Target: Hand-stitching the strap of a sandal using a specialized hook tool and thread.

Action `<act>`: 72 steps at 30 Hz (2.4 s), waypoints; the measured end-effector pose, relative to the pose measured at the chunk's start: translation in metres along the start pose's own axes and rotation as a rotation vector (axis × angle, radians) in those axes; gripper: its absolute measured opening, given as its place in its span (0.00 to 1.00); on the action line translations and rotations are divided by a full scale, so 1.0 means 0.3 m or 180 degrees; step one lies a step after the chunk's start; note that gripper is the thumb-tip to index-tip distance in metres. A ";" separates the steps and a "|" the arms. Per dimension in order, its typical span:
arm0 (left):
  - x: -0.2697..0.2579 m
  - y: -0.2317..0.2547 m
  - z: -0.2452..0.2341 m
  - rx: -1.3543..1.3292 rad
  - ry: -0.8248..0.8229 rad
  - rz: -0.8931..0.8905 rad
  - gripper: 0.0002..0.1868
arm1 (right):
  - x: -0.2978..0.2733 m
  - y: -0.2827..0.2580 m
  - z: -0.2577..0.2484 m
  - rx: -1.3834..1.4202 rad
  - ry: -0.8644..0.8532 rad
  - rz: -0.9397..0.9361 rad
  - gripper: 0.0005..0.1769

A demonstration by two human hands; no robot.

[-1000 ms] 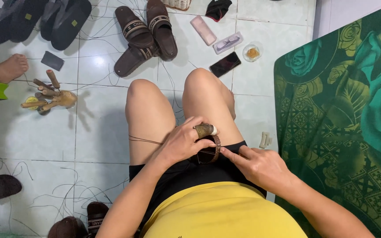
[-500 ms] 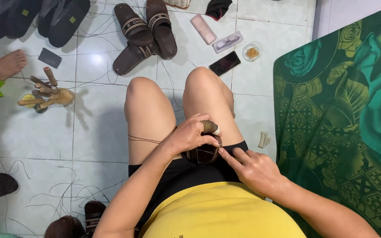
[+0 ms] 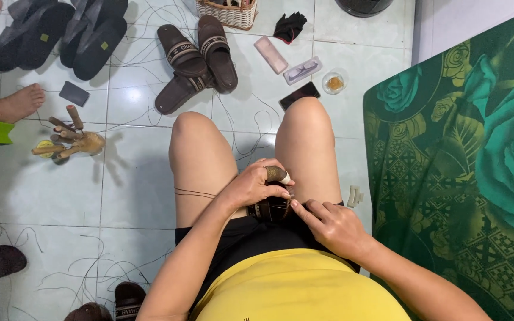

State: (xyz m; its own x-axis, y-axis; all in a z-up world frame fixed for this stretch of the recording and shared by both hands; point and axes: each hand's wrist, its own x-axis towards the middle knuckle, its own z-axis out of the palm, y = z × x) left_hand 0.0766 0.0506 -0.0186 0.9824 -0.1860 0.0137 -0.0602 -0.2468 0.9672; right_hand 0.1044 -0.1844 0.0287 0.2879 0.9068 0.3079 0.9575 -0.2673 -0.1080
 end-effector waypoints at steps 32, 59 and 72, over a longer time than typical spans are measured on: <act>-0.083 0.113 -0.009 0.0495 -0.0214 0.0034 0.09 | -0.044 -0.016 -0.017 0.0382 -0.0558 -0.0222 0.25; -0.211 0.184 0.136 0.0739 0.1460 0.0105 0.02 | 0.029 -0.011 -0.039 0.0315 0.0238 -0.0120 0.18; -0.160 0.201 0.133 -0.0444 0.0919 -0.1829 0.09 | -0.094 0.114 -0.235 0.0582 -0.1629 0.0581 0.27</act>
State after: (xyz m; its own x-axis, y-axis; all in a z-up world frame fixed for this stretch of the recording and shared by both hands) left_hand 0.0189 0.0069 0.0289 0.8604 0.2060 -0.4661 0.4925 -0.1015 0.8644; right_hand 0.1302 -0.2420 0.0831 0.3604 0.9058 -0.2230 0.8617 -0.4148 -0.2924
